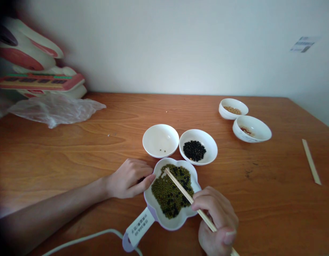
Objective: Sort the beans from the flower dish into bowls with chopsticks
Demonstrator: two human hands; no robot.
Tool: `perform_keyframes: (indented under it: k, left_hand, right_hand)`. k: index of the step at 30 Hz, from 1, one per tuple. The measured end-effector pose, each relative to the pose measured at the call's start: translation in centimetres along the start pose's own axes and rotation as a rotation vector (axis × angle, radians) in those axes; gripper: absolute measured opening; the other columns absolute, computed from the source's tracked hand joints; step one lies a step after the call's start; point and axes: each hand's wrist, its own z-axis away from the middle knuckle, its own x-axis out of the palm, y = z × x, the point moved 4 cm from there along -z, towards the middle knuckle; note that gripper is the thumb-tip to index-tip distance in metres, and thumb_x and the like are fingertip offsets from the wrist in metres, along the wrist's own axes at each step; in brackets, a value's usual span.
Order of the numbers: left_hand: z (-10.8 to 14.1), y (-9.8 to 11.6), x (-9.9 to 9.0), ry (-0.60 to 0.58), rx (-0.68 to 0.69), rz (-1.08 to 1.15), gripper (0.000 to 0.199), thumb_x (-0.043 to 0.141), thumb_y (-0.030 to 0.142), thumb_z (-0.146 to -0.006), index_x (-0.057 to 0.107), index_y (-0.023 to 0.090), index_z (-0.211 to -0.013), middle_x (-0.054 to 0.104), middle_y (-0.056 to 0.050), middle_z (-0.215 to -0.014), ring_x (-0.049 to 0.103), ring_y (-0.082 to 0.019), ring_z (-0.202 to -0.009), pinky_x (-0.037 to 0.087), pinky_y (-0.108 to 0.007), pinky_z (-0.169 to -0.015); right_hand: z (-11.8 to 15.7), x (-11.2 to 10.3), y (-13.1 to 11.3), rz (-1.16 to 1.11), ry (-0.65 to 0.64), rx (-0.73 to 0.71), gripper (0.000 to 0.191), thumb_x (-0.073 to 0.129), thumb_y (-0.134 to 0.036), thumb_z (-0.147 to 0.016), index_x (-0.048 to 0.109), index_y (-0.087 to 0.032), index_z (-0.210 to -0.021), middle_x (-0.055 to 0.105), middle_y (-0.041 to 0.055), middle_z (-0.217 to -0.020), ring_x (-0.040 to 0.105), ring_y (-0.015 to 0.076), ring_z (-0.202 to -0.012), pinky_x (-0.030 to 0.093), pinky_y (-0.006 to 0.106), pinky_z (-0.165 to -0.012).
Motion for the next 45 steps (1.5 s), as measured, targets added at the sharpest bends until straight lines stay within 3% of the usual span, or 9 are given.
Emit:
perform_keyframes:
  k: [16,23,35,45]
  left_hand:
    - [0.1,-0.2,0.1,-0.021,-0.01,0.026,0.038,0.036,0.032,-0.109,0.046,0.02,-0.075,0.06,0.0,-0.071,0.053,-0.013,-0.062,0.035,-0.031,-0.062]
    - [0.0,-0.1,0.1,-0.013,-0.006,0.028,0.038,0.037,0.032,-0.109,0.045,0.02,-0.075,0.059,0.001,-0.071,0.052,-0.012,-0.061,0.033,-0.031,-0.061]
    - [0.0,-0.2,0.1,-0.018,-0.007,0.028,0.037,0.037,0.032,-0.109,0.046,0.02,-0.075,0.059,0.001,-0.07,0.052,-0.013,-0.061,0.034,-0.031,-0.062]
    - [0.0,-0.1,0.1,-0.022,-0.01,0.026,0.038,0.036,0.032,-0.11,0.046,0.02,-0.075,0.059,0.001,-0.071,0.053,-0.013,-0.062,0.035,-0.031,-0.063]
  right_hand:
    - [-0.2,0.1,0.6,0.01,-0.014,0.087,0.077,0.024,-0.075,-0.1,0.068,-0.022,-0.067,0.063,0.0043,-0.059,0.061,0.0188,-0.056,0.044,0.032,-0.052]
    - [0.3,-0.3,1.4,0.033,-0.035,0.133,0.076,0.022,-0.07,-0.103,0.069,-0.02,-0.069,0.064,0.0049,-0.063,0.061,0.0177,-0.059,0.045,0.031,-0.053]
    - [-0.2,-0.1,0.6,0.022,0.03,0.068,0.075,0.029,-0.066,-0.104,0.071,-0.019,-0.063,0.065,0.0056,-0.058,0.064,0.0186,-0.054,0.047,0.032,-0.05]
    - [0.6,-1.0,0.8,-0.023,0.075,0.031,0.072,0.028,-0.066,-0.104,0.076,-0.022,-0.072,0.067,0.0062,-0.062,0.065,0.0198,-0.059,0.047,0.034,-0.052]
